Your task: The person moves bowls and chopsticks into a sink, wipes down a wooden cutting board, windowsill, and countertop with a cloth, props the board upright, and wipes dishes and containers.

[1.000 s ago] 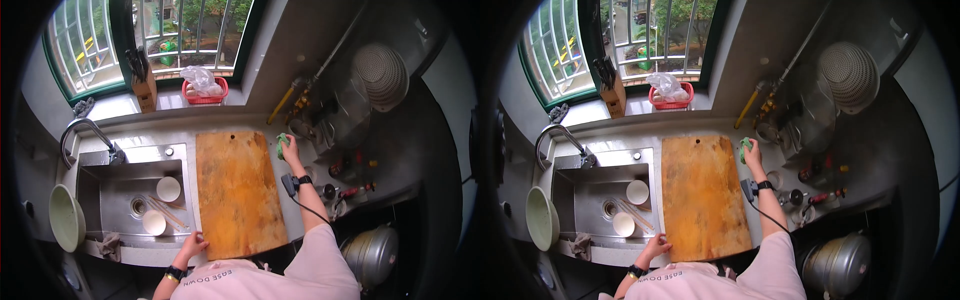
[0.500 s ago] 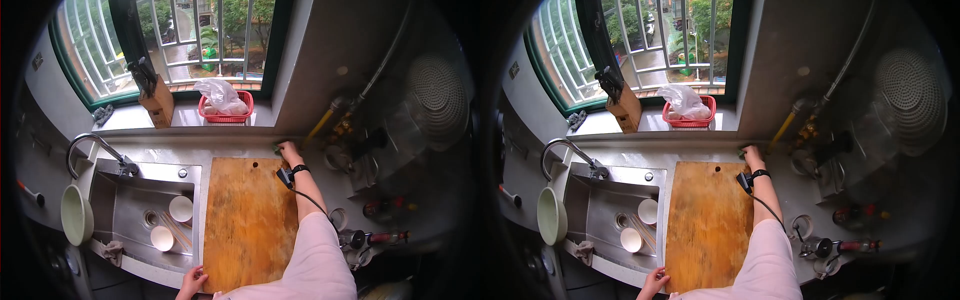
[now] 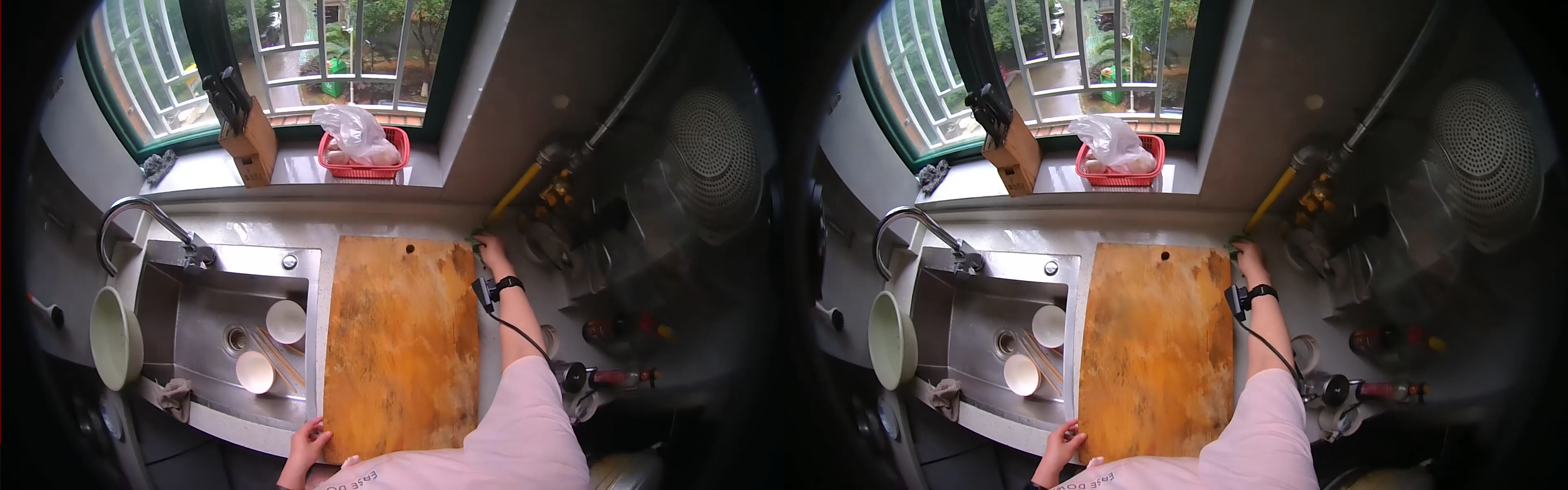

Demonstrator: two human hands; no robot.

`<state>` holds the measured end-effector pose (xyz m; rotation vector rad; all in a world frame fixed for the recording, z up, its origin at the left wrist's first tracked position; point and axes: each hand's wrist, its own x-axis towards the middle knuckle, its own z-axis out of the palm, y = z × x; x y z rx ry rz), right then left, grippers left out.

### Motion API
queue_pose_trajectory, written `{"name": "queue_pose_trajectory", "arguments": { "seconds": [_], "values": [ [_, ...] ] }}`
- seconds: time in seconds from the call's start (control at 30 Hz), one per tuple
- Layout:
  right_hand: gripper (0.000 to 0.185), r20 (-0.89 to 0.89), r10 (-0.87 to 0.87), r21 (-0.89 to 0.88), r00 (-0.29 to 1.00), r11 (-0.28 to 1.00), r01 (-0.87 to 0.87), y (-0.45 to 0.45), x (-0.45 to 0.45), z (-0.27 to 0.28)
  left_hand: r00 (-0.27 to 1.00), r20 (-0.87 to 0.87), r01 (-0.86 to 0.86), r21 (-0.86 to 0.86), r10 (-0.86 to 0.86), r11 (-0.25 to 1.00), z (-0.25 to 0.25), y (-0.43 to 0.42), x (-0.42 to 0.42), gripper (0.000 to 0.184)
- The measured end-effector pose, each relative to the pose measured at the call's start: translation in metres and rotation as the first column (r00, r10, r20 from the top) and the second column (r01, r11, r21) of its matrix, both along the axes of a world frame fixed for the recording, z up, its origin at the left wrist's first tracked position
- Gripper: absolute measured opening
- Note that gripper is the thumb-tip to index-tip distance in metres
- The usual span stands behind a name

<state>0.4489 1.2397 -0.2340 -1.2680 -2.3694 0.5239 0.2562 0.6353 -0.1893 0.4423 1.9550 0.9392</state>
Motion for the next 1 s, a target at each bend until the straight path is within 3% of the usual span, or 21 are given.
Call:
{"name": "queue_pose_trajectory", "arguments": {
  "seconds": [0.27,0.33,0.47,0.5,0.6,0.63,0.73,0.77,0.87,0.93,1.0],
  "values": [
    [0.03,0.021,-0.151,0.044,0.988,0.988,0.15,-0.104,0.032,0.009,0.997,0.043,0.055,0.037,-0.056,0.998,-0.034,-0.012,-0.01,0.045],
    [0.029,0.084,-0.196,0.061,0.977,0.98,0.191,-0.138,0.036,0.011,0.992,0.118,0.039,0.038,-0.043,0.999,-0.011,0.004,-0.012,0.044],
    [0.031,0.134,-0.184,0.05,0.974,0.983,0.179,-0.201,0.06,0.019,0.982,0.168,0.075,0.039,-0.081,0.996,-0.009,0.0,-0.016,0.045],
    [0.033,0.226,-0.168,-0.038,0.96,0.983,0.181,-0.21,0.067,0.019,0.978,0.19,0.076,0.044,-0.083,0.996,-0.009,0.003,-0.017,0.046],
    [0.034,0.149,-0.104,-0.036,0.983,0.993,0.111,-0.234,0.085,0.018,0.974,0.192,0.12,0.026,-0.123,0.992,-0.014,0.002,-0.021,0.048],
    [0.038,0.16,-0.074,-0.129,0.984,0.987,0.095,-0.232,0.089,0.02,0.974,0.181,0.136,0.017,-0.137,0.991,-0.018,0.003,-0.023,0.048],
    [0.046,0.116,-0.167,-0.03,0.979,0.985,0.171,-0.262,0.076,0.074,0.957,0.018,0.288,0.035,-0.289,0.957,-0.031,0.003,-0.031,0.049],
    [0.049,0.046,-0.149,0.175,0.988,0.975,0.139,-0.269,0.078,0.079,0.951,-0.013,0.308,0.02,-0.307,0.951,-0.029,0.003,-0.032,0.047],
    [0.042,-0.015,-0.268,-0.067,0.963,0.961,0.267,-0.319,0.093,0.117,0.929,-0.014,0.368,-0.061,-0.37,0.928,-0.025,0.005,-0.035,0.044],
    [0.039,0.039,-0.358,-0.136,0.933,0.923,0.36,-0.362,0.12,0.104,0.922,0.071,0.385,-0.058,-0.381,0.921,-0.018,0.006,-0.038,0.044],
    [0.042,0.243,-0.424,-0.202,0.873,0.858,0.473,-0.403,0.147,0.092,0.91,0.158,0.392,-0.034,-0.383,0.919,-0.013,0.005,-0.041,0.044]
  ]
}}
